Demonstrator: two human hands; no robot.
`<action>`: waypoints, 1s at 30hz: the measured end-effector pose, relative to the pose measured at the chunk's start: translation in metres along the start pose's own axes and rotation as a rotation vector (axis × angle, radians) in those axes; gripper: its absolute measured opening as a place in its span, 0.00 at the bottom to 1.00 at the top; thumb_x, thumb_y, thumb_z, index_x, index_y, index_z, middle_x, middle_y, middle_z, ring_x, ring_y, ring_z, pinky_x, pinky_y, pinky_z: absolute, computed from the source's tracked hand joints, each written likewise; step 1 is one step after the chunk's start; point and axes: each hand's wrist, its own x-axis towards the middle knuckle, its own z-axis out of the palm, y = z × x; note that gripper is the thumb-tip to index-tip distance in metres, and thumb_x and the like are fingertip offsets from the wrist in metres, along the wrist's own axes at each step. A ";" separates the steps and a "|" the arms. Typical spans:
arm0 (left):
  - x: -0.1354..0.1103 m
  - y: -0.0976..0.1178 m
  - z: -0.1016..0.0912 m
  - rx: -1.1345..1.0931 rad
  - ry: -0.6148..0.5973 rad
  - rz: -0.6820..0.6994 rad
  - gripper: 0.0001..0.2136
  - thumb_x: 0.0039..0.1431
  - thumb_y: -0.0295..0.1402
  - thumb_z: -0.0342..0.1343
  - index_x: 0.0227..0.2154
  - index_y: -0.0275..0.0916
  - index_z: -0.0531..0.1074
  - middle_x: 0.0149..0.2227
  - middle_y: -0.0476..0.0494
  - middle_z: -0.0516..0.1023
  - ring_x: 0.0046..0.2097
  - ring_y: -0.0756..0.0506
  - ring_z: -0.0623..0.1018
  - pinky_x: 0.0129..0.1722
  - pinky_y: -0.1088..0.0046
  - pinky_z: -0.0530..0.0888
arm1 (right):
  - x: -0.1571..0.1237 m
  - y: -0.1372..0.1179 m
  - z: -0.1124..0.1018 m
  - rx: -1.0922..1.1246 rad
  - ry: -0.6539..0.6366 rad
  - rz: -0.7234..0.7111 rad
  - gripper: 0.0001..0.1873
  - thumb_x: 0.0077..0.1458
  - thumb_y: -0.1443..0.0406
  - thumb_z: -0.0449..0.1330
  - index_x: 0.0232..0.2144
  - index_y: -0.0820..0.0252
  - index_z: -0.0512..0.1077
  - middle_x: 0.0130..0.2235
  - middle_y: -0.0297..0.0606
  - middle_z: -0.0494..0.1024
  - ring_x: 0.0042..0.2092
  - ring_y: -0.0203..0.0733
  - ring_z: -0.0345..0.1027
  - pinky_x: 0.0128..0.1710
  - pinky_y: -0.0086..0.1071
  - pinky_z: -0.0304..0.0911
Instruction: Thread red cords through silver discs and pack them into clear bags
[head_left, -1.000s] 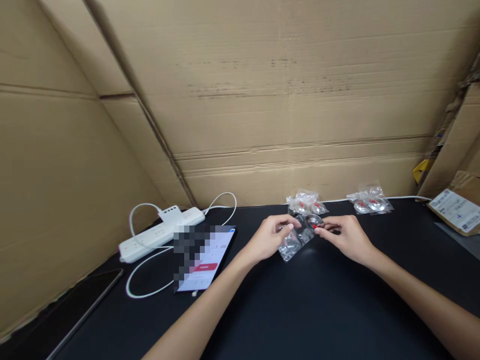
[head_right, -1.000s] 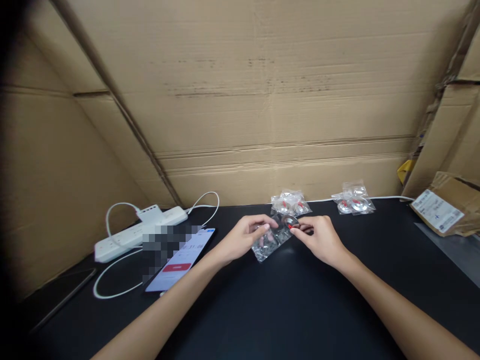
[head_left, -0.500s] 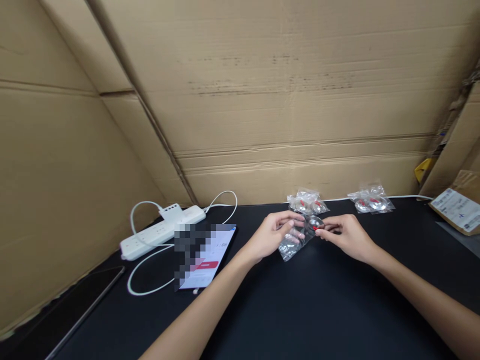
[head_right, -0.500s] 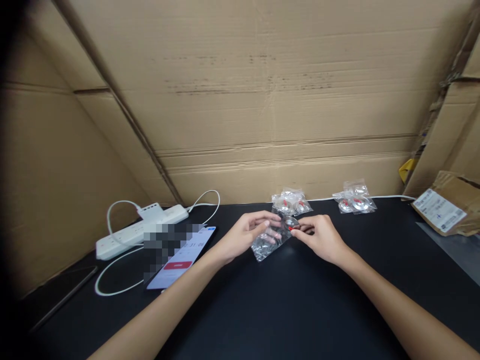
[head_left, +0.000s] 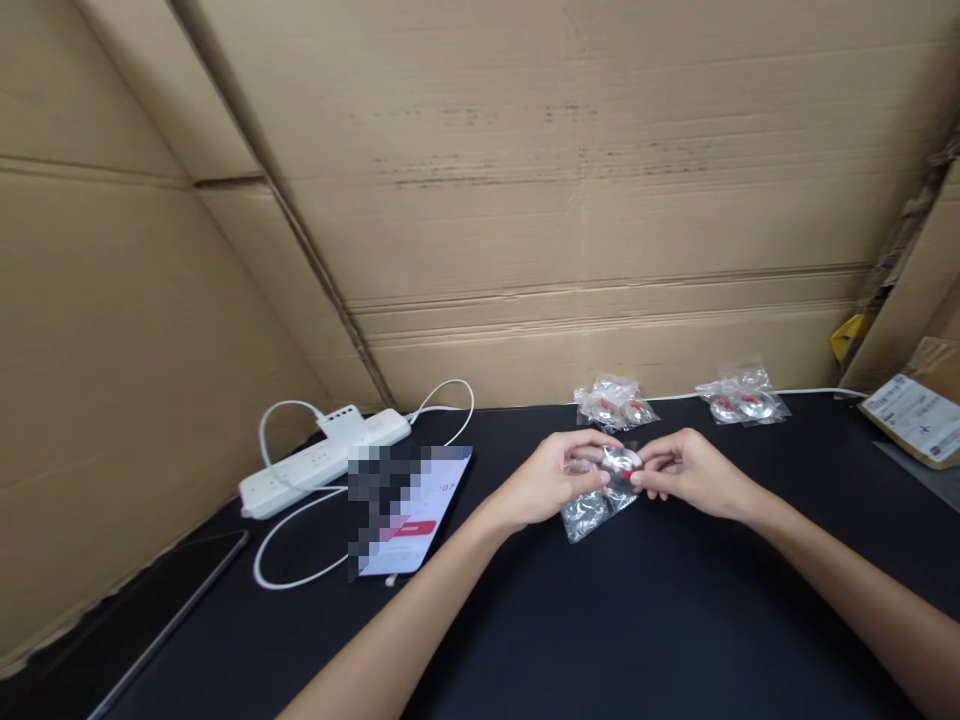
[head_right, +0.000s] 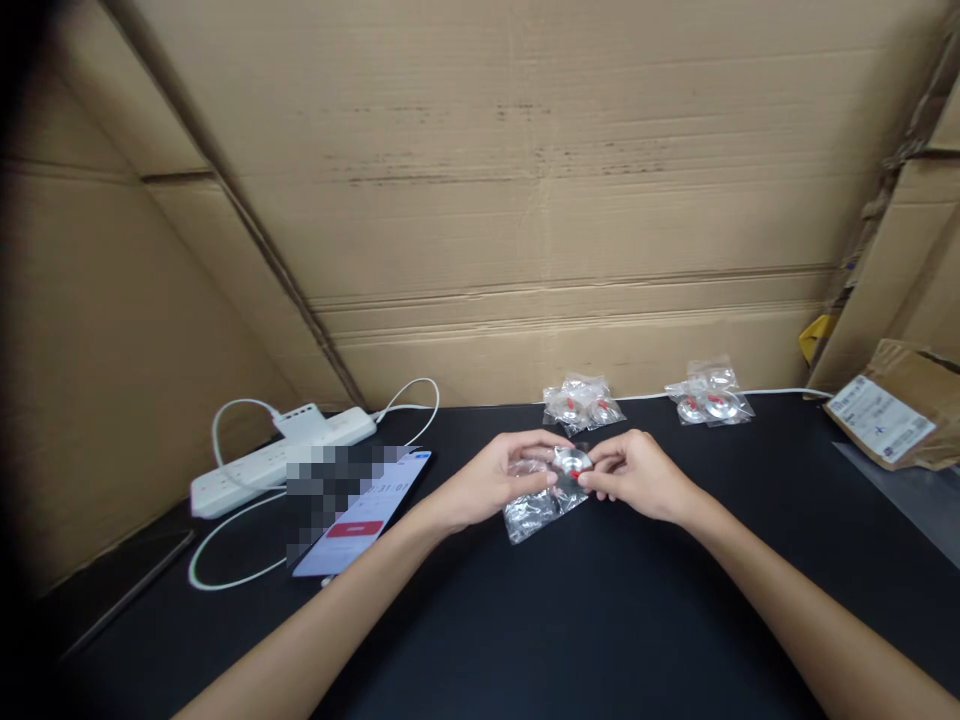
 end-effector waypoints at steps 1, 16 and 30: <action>0.000 0.000 0.001 0.011 0.038 -0.001 0.16 0.55 0.31 0.60 0.47 0.39 0.73 0.43 0.39 0.80 0.43 0.42 0.79 0.45 0.62 0.73 | 0.001 0.000 0.000 0.025 0.043 -0.001 0.10 0.52 0.60 0.65 0.32 0.62 0.79 0.23 0.36 0.77 0.25 0.36 0.69 0.25 0.28 0.66; 0.006 -0.007 0.029 -0.149 0.257 0.021 0.15 0.50 0.33 0.65 0.41 0.37 0.74 0.44 0.39 0.78 0.47 0.41 0.77 0.49 0.61 0.72 | 0.003 0.000 0.009 0.049 0.185 -0.064 0.12 0.48 0.61 0.68 0.34 0.61 0.75 0.32 0.38 0.78 0.33 0.39 0.71 0.36 0.35 0.70; 0.005 -0.001 0.037 -0.405 0.357 0.076 0.11 0.50 0.31 0.66 0.30 0.37 0.67 0.34 0.49 0.72 0.36 0.50 0.75 0.38 0.74 0.72 | 0.001 -0.006 0.010 -0.019 0.423 -0.275 0.10 0.55 0.58 0.63 0.35 0.57 0.78 0.37 0.39 0.73 0.31 0.37 0.65 0.32 0.34 0.66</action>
